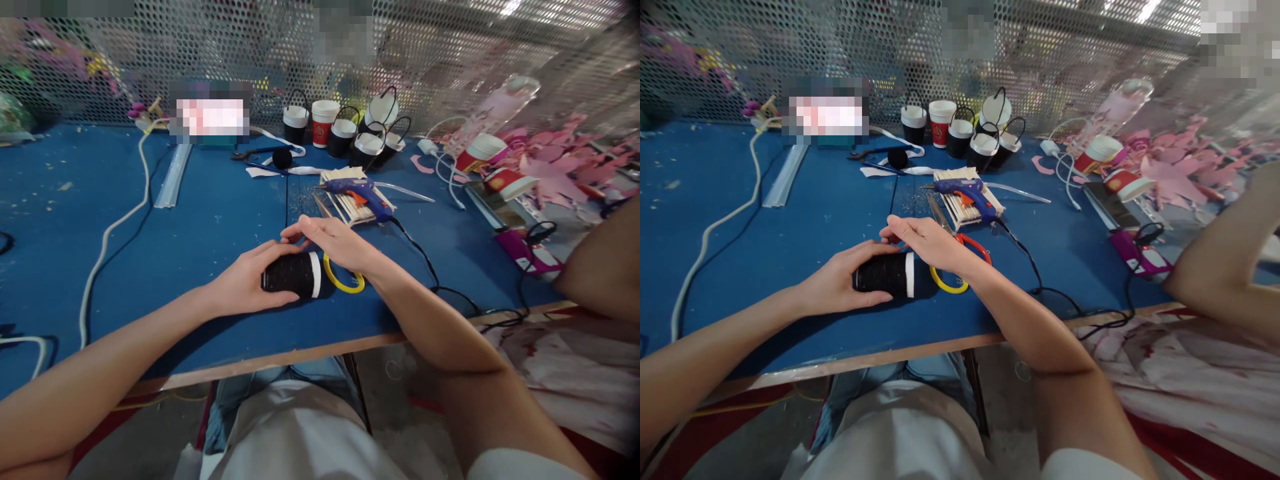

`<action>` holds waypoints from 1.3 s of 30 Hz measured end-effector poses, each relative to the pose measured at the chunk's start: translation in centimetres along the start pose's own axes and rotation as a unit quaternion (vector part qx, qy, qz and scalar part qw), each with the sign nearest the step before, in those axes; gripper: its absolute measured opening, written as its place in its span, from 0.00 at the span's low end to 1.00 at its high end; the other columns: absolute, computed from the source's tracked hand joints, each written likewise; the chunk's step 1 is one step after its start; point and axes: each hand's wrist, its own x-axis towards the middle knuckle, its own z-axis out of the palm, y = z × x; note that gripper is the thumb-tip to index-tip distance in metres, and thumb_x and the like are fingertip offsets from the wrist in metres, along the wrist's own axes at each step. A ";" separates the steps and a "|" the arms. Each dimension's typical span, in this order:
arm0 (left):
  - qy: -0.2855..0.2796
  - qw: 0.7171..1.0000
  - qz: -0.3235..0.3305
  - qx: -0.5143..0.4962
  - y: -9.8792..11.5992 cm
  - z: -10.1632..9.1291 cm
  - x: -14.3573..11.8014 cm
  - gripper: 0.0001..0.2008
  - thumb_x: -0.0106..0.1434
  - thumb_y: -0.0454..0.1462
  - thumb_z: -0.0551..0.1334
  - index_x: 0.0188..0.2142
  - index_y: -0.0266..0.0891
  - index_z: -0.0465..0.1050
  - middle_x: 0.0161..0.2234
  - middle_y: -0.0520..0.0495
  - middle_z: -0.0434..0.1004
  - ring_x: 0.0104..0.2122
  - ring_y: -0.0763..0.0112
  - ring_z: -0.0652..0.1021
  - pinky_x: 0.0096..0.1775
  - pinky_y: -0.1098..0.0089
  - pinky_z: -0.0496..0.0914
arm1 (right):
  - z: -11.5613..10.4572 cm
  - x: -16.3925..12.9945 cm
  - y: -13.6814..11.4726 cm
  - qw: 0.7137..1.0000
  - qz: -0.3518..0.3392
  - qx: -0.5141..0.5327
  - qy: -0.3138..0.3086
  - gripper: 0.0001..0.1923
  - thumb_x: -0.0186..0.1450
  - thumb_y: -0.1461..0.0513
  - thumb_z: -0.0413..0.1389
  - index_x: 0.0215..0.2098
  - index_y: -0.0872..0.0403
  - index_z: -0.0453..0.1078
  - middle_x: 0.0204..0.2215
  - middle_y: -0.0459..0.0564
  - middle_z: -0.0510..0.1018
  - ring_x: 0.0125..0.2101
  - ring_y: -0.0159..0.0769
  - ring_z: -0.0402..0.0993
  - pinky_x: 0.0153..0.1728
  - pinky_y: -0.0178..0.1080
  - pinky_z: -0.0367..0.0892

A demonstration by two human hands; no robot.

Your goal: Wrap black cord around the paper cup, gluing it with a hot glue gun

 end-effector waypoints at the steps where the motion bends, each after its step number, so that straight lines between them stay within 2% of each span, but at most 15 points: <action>1: 0.001 1.000 -0.005 0.002 0.0 -0.1 0.0 0.29 0.55 0.46 0.64 0.53 0.39 0.60 0.48 0.42 0.70 0.47 0.60 0.72 0.48 0.63 0.68 | -0.3 -0.1 -0.1 1.000 -0.004 -0.022 0.013 0.23 0.66 0.48 0.43 0.40 0.55 0.71 0.38 0.51 0.77 0.37 0.32 0.73 0.37 0.35 0.67; 3: 0.005 1.000 -0.018 0.002 0.0 -0.2 0.1 0.28 0.55 0.46 0.64 0.52 0.39 0.61 0.46 0.42 0.70 0.45 0.61 0.73 0.46 0.64 0.69 | -1.4 -0.2 -0.3 0.994 -0.004 -0.075 0.076 0.20 0.65 0.50 0.46 0.40 0.56 0.70 0.34 0.51 0.76 0.30 0.31 0.73 0.30 0.34 0.67; 5: 0.014 0.999 -0.029 -0.004 -0.1 -0.3 0.1 0.27 0.55 0.45 0.63 0.52 0.39 0.61 0.46 0.43 0.70 0.44 0.62 0.73 0.46 0.64 0.69 | -3.3 -0.4 -0.5 0.975 0.004 -0.134 0.177 0.18 0.64 0.51 0.48 0.35 0.57 0.69 0.29 0.50 0.75 0.25 0.29 0.70 0.26 0.34 0.65; 7: 0.027 0.999 -0.040 -0.015 -0.3 -0.3 0.1 0.27 0.56 0.45 0.63 0.53 0.40 0.61 0.47 0.43 0.70 0.45 0.62 0.73 0.46 0.63 0.69 | -5.5 -0.4 -0.4 0.927 0.002 -0.227 0.297 0.13 0.64 0.55 0.49 0.32 0.57 0.69 0.24 0.49 0.73 0.25 0.31 0.69 0.28 0.35 0.63; 8: 0.034 0.998 -0.047 -0.023 -0.4 -0.3 0.1 0.27 0.56 0.44 0.64 0.53 0.40 0.60 0.48 0.42 0.69 0.46 0.61 0.73 0.47 0.62 0.68 | -6.7 -0.4 -0.2 0.897 0.005 -0.287 0.335 0.10 0.63 0.58 0.50 0.32 0.56 0.69 0.26 0.49 0.74 0.28 0.33 0.70 0.31 0.37 0.63; 10: 0.053 0.996 -0.060 -0.038 -0.6 -0.2 0.2 0.28 0.55 0.45 0.64 0.54 0.40 0.60 0.49 0.42 0.69 0.46 0.61 0.73 0.48 0.61 0.68 | -8.6 -0.3 0.7 0.860 0.045 -0.383 0.334 0.06 0.59 0.62 0.52 0.31 0.56 0.70 0.29 0.52 0.75 0.31 0.38 0.70 0.34 0.41 0.62; 12: 0.068 0.994 -0.075 -0.047 -0.7 -0.2 0.2 0.29 0.54 0.45 0.65 0.54 0.40 0.61 0.49 0.42 0.69 0.47 0.60 0.73 0.49 0.60 0.68 | -9.9 -0.2 1.9 0.846 0.118 -0.443 0.272 0.05 0.57 0.62 0.53 0.27 0.56 0.69 0.26 0.53 0.73 0.30 0.41 0.69 0.33 0.42 0.61; 14: 0.081 0.991 -0.094 -0.051 -0.8 -0.2 0.3 0.30 0.53 0.46 0.65 0.53 0.41 0.62 0.49 0.42 0.70 0.47 0.60 0.73 0.49 0.59 0.67 | -10.4 -0.1 2.7 0.841 0.146 -0.473 0.218 0.07 0.57 0.62 0.51 0.22 0.55 0.66 0.21 0.53 0.70 0.28 0.40 0.68 0.31 0.42 0.60; 18: 0.105 0.984 -0.130 -0.060 -0.9 -0.4 0.4 0.30 0.52 0.47 0.66 0.52 0.41 0.62 0.48 0.43 0.71 0.47 0.59 0.73 0.49 0.58 0.68 | -10.2 -0.3 3.1 0.850 0.132 -0.471 0.196 0.10 0.56 0.65 0.49 0.17 0.53 0.59 0.17 0.49 0.64 0.22 0.35 0.62 0.26 0.40 0.56; 22: 0.115 0.983 -0.129 -0.061 -1.0 -0.5 0.5 0.30 0.52 0.46 0.66 0.52 0.40 0.63 0.48 0.43 0.71 0.47 0.60 0.73 0.49 0.59 0.68 | -10.0 -0.6 3.0 0.869 0.140 -0.439 0.180 0.07 0.51 0.65 0.52 0.18 0.52 0.58 0.16 0.45 0.61 0.20 0.32 0.58 0.24 0.39 0.53; 26: 0.119 0.984 -0.121 -0.052 -1.1 -0.4 0.5 0.30 0.52 0.46 0.66 0.52 0.40 0.63 0.48 0.44 0.70 0.47 0.60 0.72 0.49 0.59 0.67 | -9.7 -0.7 3.6 0.863 0.136 -0.426 0.234 0.01 0.52 0.64 0.52 0.23 0.55 0.64 0.22 0.50 0.67 0.27 0.37 0.64 0.30 0.40 0.59; 30: 0.119 0.987 -0.103 -0.042 -1.3 -0.3 0.5 0.29 0.53 0.44 0.66 0.53 0.41 0.62 0.49 0.43 0.68 0.48 0.60 0.71 0.50 0.58 0.66 | -9.4 -0.8 4.1 0.861 0.143 -0.394 0.288 0.14 0.52 0.64 0.54 0.38 0.60 0.66 0.30 0.54 0.71 0.31 0.40 0.67 0.33 0.42 0.62; 33: 0.121 0.989 -0.080 -0.031 -1.4 -0.3 0.4 0.28 0.54 0.43 0.65 0.53 0.42 0.61 0.50 0.43 0.67 0.49 0.60 0.70 0.51 0.57 0.66 | -9.4 -1.0 4.1 0.866 0.141 -0.341 0.337 0.20 0.51 0.63 0.57 0.42 0.59 0.65 0.30 0.52 0.72 0.30 0.39 0.68 0.33 0.43 0.63; 36: 0.131 0.990 -0.053 -0.014 -1.5 -0.3 0.4 0.27 0.54 0.40 0.65 0.53 0.43 0.61 0.49 0.42 0.67 0.50 0.59 0.70 0.51 0.57 0.66 | -9.3 -1.4 3.6 0.901 0.098 -0.260 0.333 0.18 0.49 0.64 0.58 0.39 0.57 0.65 0.32 0.51 0.73 0.31 0.38 0.68 0.32 0.41 0.64; 39: 0.140 0.990 -0.025 0.022 -1.5 -0.5 0.4 0.27 0.55 0.38 0.65 0.53 0.42 0.61 0.50 0.41 0.65 0.51 0.59 0.69 0.52 0.57 0.65 | -8.7 -2.1 2.3 0.951 0.086 -0.164 0.248 0.11 0.53 0.60 0.58 0.33 0.56 0.67 0.28 0.48 0.73 0.27 0.33 0.67 0.27 0.37 0.63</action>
